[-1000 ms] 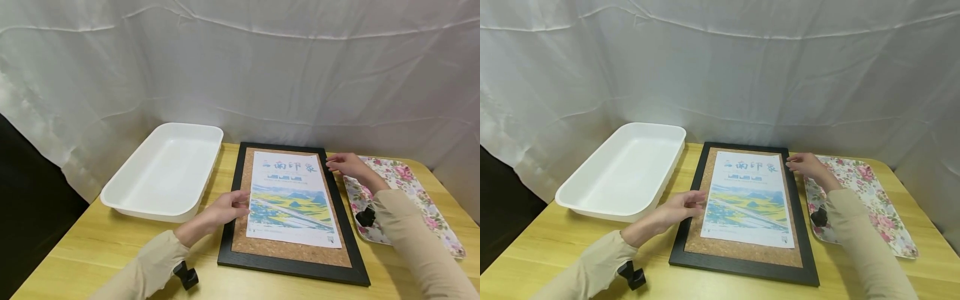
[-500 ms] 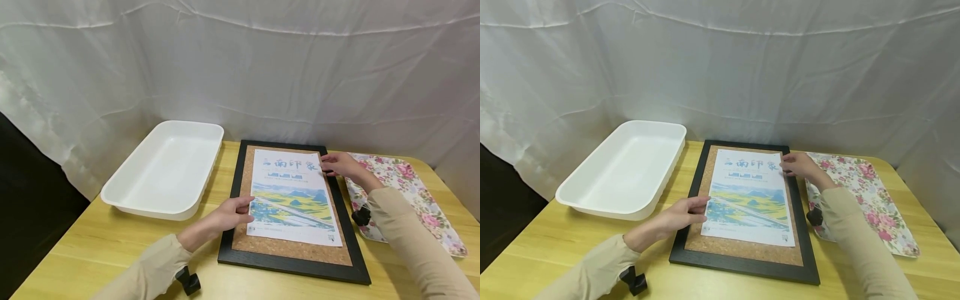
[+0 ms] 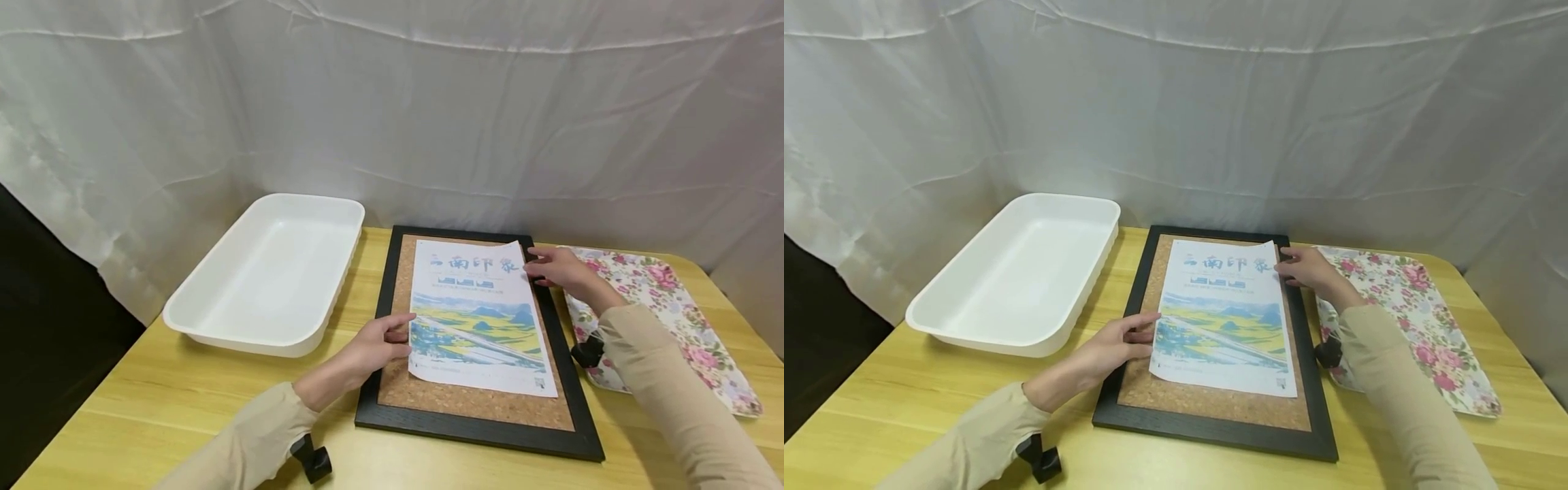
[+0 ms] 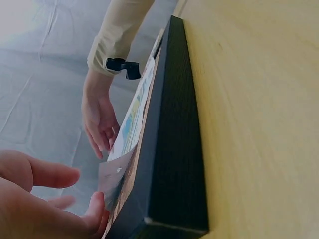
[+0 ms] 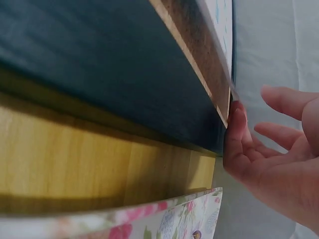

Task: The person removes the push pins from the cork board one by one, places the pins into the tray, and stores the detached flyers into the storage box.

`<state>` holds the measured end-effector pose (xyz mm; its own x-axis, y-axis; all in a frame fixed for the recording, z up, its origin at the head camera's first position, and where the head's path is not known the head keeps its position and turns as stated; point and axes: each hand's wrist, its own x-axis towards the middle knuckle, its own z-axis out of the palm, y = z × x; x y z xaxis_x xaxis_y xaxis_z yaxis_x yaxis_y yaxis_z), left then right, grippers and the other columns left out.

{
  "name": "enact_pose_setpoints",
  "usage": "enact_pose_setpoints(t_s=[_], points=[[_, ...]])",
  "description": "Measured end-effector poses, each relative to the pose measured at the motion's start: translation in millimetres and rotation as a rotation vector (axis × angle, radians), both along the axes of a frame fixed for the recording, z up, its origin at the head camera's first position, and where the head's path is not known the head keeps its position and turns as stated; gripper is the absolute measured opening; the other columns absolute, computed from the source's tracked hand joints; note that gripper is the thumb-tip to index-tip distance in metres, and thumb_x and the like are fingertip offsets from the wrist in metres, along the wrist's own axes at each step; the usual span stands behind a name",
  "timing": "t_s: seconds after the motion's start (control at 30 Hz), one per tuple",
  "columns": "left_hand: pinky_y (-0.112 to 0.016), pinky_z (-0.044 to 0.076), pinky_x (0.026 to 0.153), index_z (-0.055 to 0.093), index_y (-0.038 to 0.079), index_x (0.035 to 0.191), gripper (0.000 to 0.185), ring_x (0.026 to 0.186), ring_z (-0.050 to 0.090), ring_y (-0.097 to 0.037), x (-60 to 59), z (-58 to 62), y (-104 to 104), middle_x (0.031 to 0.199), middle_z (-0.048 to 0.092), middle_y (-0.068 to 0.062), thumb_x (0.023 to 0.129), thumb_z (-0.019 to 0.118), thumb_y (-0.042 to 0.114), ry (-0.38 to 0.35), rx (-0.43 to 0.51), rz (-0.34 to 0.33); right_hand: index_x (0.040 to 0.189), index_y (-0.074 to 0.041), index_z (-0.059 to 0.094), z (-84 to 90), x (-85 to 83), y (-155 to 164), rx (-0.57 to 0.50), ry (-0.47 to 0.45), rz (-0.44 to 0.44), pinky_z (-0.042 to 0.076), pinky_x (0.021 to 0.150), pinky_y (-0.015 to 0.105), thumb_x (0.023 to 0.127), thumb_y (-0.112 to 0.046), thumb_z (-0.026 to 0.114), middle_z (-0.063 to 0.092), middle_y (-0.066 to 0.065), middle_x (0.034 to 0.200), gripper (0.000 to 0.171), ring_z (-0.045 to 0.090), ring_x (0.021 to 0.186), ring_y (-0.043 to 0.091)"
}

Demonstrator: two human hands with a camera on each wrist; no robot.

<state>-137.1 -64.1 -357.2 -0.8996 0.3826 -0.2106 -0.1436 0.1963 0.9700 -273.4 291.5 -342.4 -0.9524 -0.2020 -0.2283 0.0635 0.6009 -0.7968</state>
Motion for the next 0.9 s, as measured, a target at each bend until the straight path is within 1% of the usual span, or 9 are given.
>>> enact_pose_setpoints(t_s=[0.1, 0.2, 0.33, 0.43, 0.6, 0.67, 0.7, 0.83, 0.9], points=[[-0.037, 0.048, 0.093, 0.031, -0.004, 0.148, 0.062, 0.118, 0.048, -0.033, -1.1, -1.7, 2.2, 0.144, 0.036, -0.024, 0.091, 0.057, -0.008, -0.041, 0.061, 0.051, 0.152, 0.005, 0.015, -0.4, 0.0, -0.7, 0.017, 0.01, 0.02, 0.042, 0.099, 0.052, 0.102, -0.016, 0.051, 0.04, 0.037, 0.138, 0.066, 0.05, 0.119, 0.044], [-0.039, 0.046, 0.097, 0.023, -0.008, 0.149, 0.067, 0.123, 0.046, -0.038, -2.8, -3.3, 4.2, 0.146, 0.032, -0.026, 0.091, 0.058, -0.006, -0.069, 0.107, 0.072, 0.152, 0.005, 0.015, -0.3, 0.2, -2.6, 0.027, 0.017, 0.018, 0.044, 0.097, 0.051, 0.101, -0.015, 0.052, 0.044, 0.036, 0.134, 0.066, 0.053, 0.115, 0.043], [-0.039, 0.047, 0.095, 0.021, -0.007, 0.15, 0.07, 0.122, 0.049, -0.038, -4.8, -4.2, 5.9, 0.144, 0.034, -0.027, 0.091, 0.06, -0.005, -0.092, 0.106, 0.081, 0.152, 0.005, 0.016, -0.1, 0.2, -4.4, 0.043, 0.02, -0.005, 0.046, 0.095, 0.05, 0.1, -0.015, 0.053, 0.045, 0.034, 0.132, 0.066, 0.054, 0.111, 0.04], [-0.037, 0.05, 0.09, 0.023, -0.007, 0.149, 0.071, 0.115, 0.054, -0.035, -5.9, -4.6, 5.9, 0.142, 0.037, -0.026, 0.09, 0.061, -0.006, -0.101, 0.092, 0.084, 0.152, 0.004, 0.017, 0.0, -0.8, -4.6, 0.053, 0.028, -0.016, 0.048, 0.093, 0.049, 0.1, -0.016, 0.053, 0.045, 0.034, 0.132, 0.066, 0.054, 0.109, 0.039], [-0.036, 0.052, 0.086, 0.026, -0.005, 0.149, 0.068, 0.109, 0.056, -0.029, -6.9, -5.2, 6.4, 0.135, 0.044, -0.024, 0.09, 0.061, -0.006, -0.087, 0.059, 0.07, 0.151, 0.005, 0.023, -2.3, -4.0, -3.9, 0.057, 0.053, -0.026, 0.053, 0.086, 0.043, 0.099, -0.019, 0.055, 0.047, 0.032, 0.128, 0.065, 0.056, 0.102, 0.035], [-0.035, 0.053, 0.084, 0.03, -0.005, 0.148, 0.065, 0.108, 0.056, -0.028, -6.5, -6.4, 6.6, 0.131, 0.046, -0.023, 0.09, 0.061, -0.006, -0.066, 0.04, 0.066, 0.151, 0.002, 0.027, -4.8, -6.5, -3.7, 0.05, 0.05, -0.046, 0.054, 0.083, 0.039, 0.098, -0.02, 0.057, 0.049, 0.029, 0.126, 0.064, 0.058, 0.1, 0.032], [-0.035, 0.053, 0.084, 0.032, -0.005, 0.147, 0.063, 0.107, 0.055, -0.028, -6.3, -7.2, 6.6, 0.129, 0.048, -0.022, 0.091, 0.06, -0.006, -0.058, 0.032, 0.068, 0.151, 0.003, 0.026, -5.0, -7.2, -3.6, 0.05, 0.054, -0.032, 0.054, 0.084, 0.039, 0.099, -0.019, 0.056, 0.049, 0.031, 0.126, 0.064, 0.057, 0.1, 0.033], [-0.034, 0.053, 0.082, 0.038, -0.006, 0.144, 0.059, 0.103, 0.056, -0.027, -4.5, -9.3, 7.4, 0.123, 0.051, -0.021, 0.089, 0.06, -0.008, -0.02, 0.008, 0.079, 0.151, 0.001, 0.028, -6.4, -11.5, -3.6, 0.06, 0.056, -0.044, 0.053, 0.086, 0.042, 0.099, -0.016, 0.054, 0.05, 0.03, 0.125, 0.061, 0.057, 0.101, 0.035], [-0.034, 0.053, 0.082, 0.039, -0.007, 0.143, 0.058, 0.101, 0.057, -0.026, -3.5, -9.6, 8.4, 0.121, 0.053, -0.02, 0.089, 0.059, -0.009, -0.013, 0.008, 0.086, 0.15, 0.004, 0.028, -5.8, -12.9, -3.6, 0.074, 0.061, -0.033, 0.053, 0.086, 0.044, 0.099, -0.014, 0.053, 0.049, 0.032, 0.125, 0.059, 0.057, 0.101, 0.037]])
